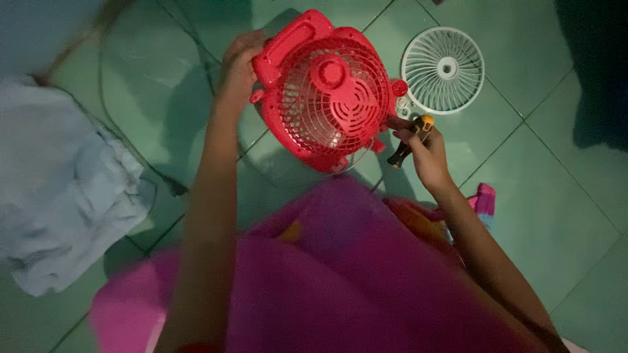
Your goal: The person uses a screwdriver to remove screws from the back of a red electric fan. They loosen and remove multiple screws, then detach the rear grille and set it aside.
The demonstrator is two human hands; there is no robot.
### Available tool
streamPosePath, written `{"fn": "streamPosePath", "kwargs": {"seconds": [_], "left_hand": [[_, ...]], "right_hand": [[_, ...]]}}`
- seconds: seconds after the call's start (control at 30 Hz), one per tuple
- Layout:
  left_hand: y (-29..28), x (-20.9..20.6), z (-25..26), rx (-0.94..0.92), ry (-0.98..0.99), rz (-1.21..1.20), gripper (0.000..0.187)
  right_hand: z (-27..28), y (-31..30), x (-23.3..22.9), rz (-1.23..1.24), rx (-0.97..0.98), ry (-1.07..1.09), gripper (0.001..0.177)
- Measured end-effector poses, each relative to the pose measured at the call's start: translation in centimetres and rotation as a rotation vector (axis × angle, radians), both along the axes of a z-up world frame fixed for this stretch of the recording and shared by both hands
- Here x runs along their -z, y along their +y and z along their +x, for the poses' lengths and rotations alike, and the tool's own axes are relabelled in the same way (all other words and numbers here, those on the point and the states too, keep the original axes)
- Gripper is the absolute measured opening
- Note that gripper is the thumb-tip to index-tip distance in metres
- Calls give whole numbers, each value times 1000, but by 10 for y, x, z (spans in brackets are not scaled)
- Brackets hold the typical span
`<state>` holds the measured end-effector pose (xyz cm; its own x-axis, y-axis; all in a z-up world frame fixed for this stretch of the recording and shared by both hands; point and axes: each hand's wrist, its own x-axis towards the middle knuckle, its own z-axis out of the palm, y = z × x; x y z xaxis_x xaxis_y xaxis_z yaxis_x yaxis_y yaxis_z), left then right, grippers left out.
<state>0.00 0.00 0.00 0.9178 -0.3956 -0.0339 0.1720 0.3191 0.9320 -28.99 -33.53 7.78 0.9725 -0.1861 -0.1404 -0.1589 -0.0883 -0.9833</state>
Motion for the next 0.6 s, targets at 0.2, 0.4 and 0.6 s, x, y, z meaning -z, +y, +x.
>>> {"fn": "streamPosePath", "kwargs": {"seconds": [0.2, 0.4, 0.6], "left_hand": [[-3, -44, -17, 91, 124, -281, 41], [-15, -52, -13, 122, -13, -154, 35], [-10, -45, -7, 94, -12, -63, 43]], "right_hand": [[-6, 13, -27, -81, 53, 61, 38], [-16, 20, -25, -145, 133, 248, 34], [-18, 21, -18, -69, 106, 153, 34]]}}
